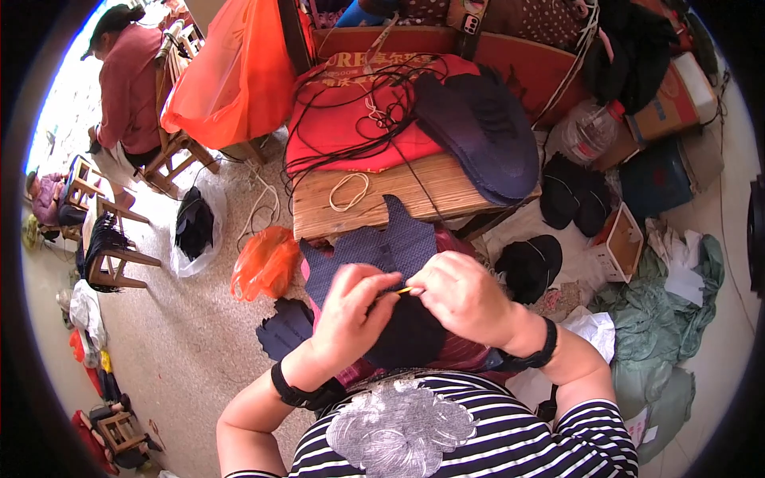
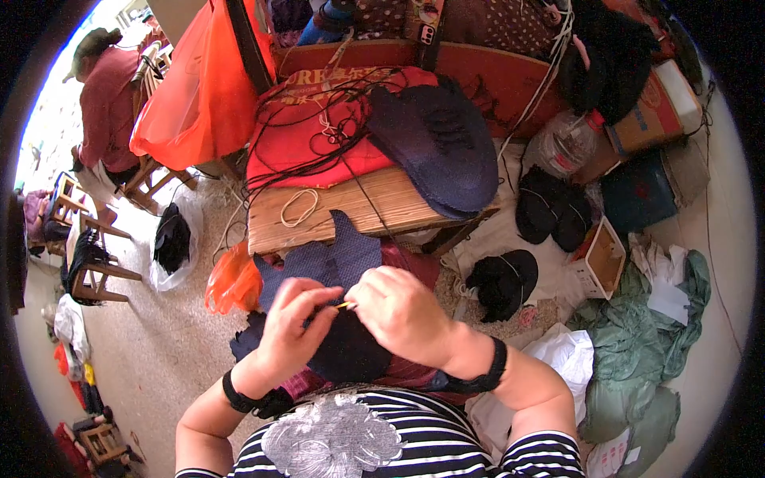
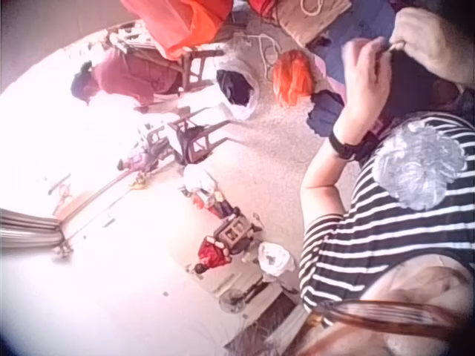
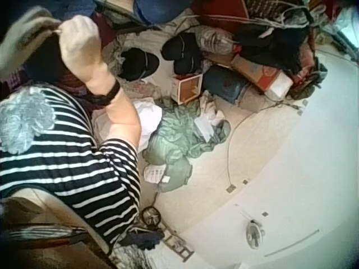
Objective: Manually lacing a shoe upper component using a threading tool.
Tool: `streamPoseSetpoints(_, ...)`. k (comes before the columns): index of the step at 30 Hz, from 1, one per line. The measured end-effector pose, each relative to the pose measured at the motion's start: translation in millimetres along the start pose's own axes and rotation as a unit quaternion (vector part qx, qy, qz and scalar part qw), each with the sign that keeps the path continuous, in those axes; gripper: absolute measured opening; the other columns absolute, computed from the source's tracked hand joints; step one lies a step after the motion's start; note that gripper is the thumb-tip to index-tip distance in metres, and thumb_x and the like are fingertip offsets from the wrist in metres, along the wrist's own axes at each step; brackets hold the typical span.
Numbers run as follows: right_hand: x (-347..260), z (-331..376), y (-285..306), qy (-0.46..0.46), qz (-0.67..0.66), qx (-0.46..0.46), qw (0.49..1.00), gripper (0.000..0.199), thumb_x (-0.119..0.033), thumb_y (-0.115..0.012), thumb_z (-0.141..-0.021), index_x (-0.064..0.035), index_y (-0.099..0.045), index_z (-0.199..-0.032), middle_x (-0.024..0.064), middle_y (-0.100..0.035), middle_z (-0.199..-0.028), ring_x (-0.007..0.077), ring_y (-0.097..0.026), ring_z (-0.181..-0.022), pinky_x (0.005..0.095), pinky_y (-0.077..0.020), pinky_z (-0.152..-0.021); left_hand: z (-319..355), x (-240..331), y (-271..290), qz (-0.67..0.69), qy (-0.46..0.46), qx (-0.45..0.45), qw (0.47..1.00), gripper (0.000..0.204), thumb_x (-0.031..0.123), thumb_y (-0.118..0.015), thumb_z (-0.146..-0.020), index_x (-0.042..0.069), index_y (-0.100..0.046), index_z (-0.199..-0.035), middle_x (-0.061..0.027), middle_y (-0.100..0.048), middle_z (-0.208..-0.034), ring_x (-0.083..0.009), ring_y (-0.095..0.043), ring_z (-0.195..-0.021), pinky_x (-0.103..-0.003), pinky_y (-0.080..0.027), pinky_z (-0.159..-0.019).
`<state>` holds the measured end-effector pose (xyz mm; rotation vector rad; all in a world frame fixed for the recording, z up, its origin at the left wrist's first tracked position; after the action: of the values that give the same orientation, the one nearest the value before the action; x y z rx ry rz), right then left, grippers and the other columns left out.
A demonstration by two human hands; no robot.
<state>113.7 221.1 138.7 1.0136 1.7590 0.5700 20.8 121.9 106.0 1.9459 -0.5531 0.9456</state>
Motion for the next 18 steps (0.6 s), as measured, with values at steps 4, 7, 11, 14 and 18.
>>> streamPoseSetpoints(4,39,11,52,-0.152,0.030,0.057,0.986,0.007,-0.006,-0.066,-0.089,-0.0040,-0.063,-0.095,0.0126,-0.064,-0.087,0.0315,-0.064,-0.078,0.0418,-0.0521,-0.071,-4,-23,11,-0.192,0.008,0.008,0.981,0.068,0.022,-0.084,-0.076,0.010,-0.056,-0.137,-0.0184,-0.048,-0.142,-0.0410,-0.044,-0.133,-0.055,-0.033,-0.115)
streamPoseSetpoints(7,76,42,96,-0.272,0.018,0.159,0.949,0.004,-0.006,-0.064,-0.095,-0.0035,-0.062,-0.099,0.0104,-0.066,-0.082,0.0227,-0.065,-0.069,0.0333,-0.0512,-0.064,-8,-19,-2,-0.220,-0.019,-0.031,0.975,0.076,0.025,-0.087,-0.073,0.008,-0.054,-0.139,-0.0187,-0.047,-0.146,-0.0417,-0.043,-0.134,-0.053,-0.034,-0.114)
streamPoseSetpoints(11,96,77,111,-0.342,-0.182,0.188,0.903,0.005,-0.007,-0.058,-0.102,-0.0016,-0.057,-0.103,-0.0016,-0.058,-0.075,0.0051,-0.056,-0.066,0.0220,-0.0460,-0.061,-14,-17,-14,-0.285,-0.028,-0.066,0.956,0.078,0.041,-0.084,-0.074,0.008,-0.055,-0.138,-0.0171,-0.051,-0.143,-0.0408,-0.047,-0.129,-0.054,-0.034,-0.112)
streamPoseSetpoints(14,113,121,119,-0.408,-0.268,0.214,0.846,0.008,-0.010,-0.055,-0.104,-0.0026,-0.055,-0.106,-0.0022,-0.058,-0.075,0.0042,-0.052,-0.063,0.0203,-0.0440,-0.060,-15,-14,-20,-0.288,-0.066,-0.080,0.952,0.082,0.045,-0.085,-0.071,0.008,-0.055,-0.139,-0.0182,-0.050,-0.143,-0.0398,-0.046,-0.129,-0.053,-0.034,-0.111)
streamPoseSetpoints(18,172,242,109,-0.546,-0.259,0.132,0.786,0.011,-0.018,-0.057,-0.102,-0.0065,-0.057,-0.100,0.0022,-0.062,-0.070,0.0041,-0.048,-0.055,0.0201,-0.0334,-0.049,-23,-5,-20,-0.294,-0.044,-0.086,0.951,0.083,0.045,-0.083,-0.074,0.006,-0.053,-0.140,-0.0179,-0.052,-0.140,-0.0382,-0.049,-0.125,-0.052,-0.037,-0.108)
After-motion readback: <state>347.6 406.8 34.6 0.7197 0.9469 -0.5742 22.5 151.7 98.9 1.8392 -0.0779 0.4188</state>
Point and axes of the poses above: each hand's wrist, its own z-axis away from the middle knuckle, its own y-axis out of the back of the hand, x = y × z, the point moved 9 cm from there along -z, towards the middle knuckle
